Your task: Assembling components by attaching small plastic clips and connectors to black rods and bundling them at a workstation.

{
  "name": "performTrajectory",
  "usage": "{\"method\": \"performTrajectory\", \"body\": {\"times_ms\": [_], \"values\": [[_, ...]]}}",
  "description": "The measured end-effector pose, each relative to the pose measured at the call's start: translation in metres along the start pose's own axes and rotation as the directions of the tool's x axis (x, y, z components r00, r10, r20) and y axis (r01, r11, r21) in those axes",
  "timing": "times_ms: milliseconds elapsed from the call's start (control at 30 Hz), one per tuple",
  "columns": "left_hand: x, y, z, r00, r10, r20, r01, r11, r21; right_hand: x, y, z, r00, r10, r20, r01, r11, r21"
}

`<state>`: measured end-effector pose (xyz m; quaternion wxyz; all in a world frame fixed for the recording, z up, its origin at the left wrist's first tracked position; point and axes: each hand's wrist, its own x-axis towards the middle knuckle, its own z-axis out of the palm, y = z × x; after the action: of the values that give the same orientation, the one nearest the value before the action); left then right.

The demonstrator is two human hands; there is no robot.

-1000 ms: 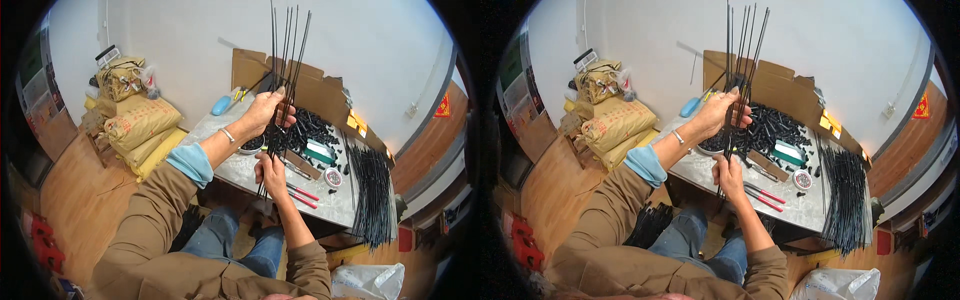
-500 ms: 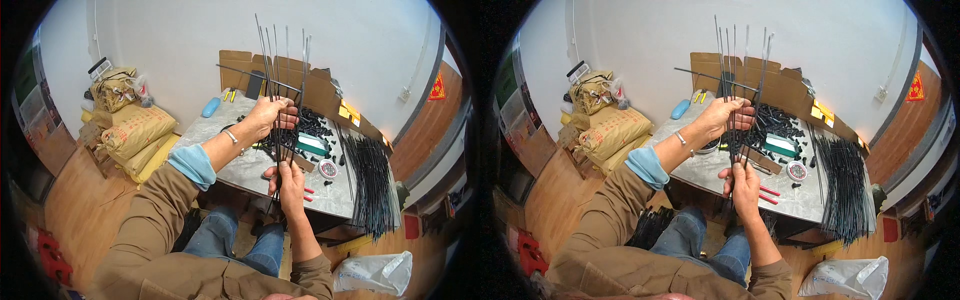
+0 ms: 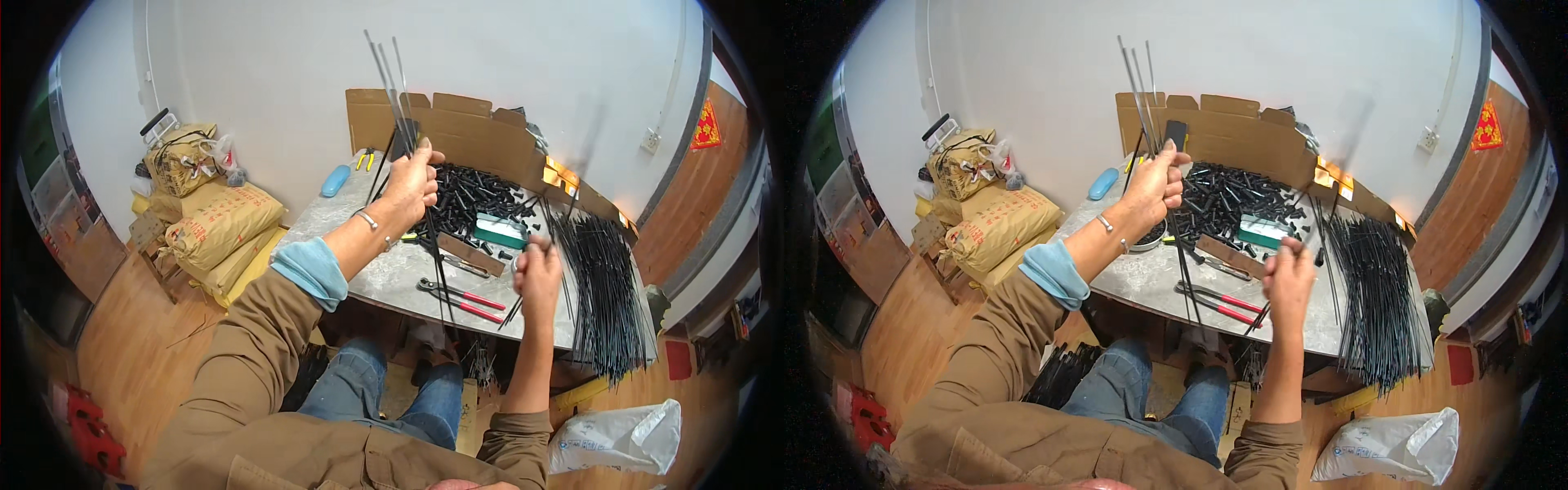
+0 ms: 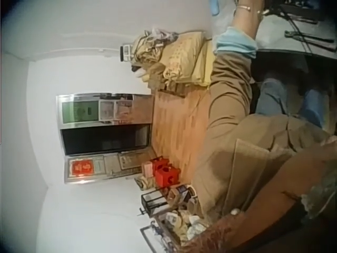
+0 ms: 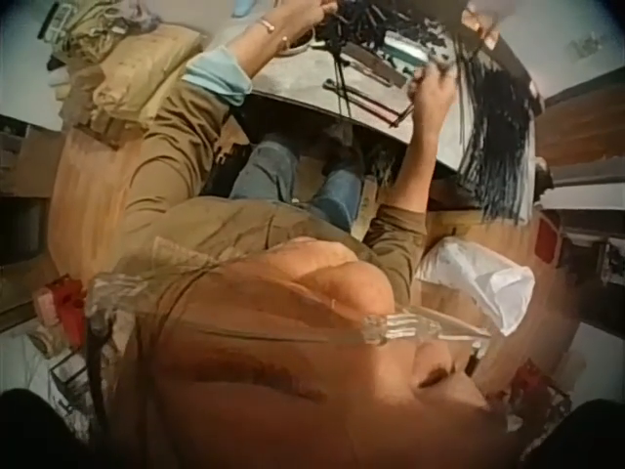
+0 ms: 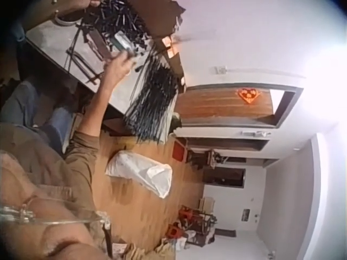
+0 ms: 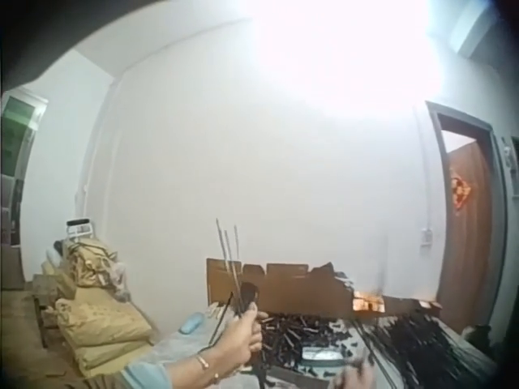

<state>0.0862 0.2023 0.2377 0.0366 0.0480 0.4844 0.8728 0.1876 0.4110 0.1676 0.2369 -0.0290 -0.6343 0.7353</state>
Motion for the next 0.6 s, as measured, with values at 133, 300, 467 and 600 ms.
{"method": "performTrajectory", "body": {"times_ms": [133, 300, 467, 600], "values": [[-0.009, -0.024, 0.019, 0.995, -0.070, 0.071, 0.058, 0.985, 0.161, -0.033, -0.001, 0.036, 0.955, 0.107, 0.276, -0.097, 0.994, -0.049], [-0.007, -0.039, 0.026, 0.993, -0.044, 0.108, 0.013, 0.962, 0.274, -0.063, 0.002, 0.054, 0.906, 0.128, 0.405, -0.037, 0.974, -0.224], [-0.006, -0.031, 0.023, 0.982, -0.152, 0.112, 0.130, 0.975, 0.182, -0.086, -0.009, 0.048, 0.873, 0.199, 0.445, -0.103, 0.968, -0.230], [0.002, -0.029, 0.014, 0.982, -0.114, 0.153, 0.089, 0.983, 0.160, -0.091, -0.014, 0.029, 0.782, 0.243, 0.574, -0.043, 0.940, -0.340]]}}
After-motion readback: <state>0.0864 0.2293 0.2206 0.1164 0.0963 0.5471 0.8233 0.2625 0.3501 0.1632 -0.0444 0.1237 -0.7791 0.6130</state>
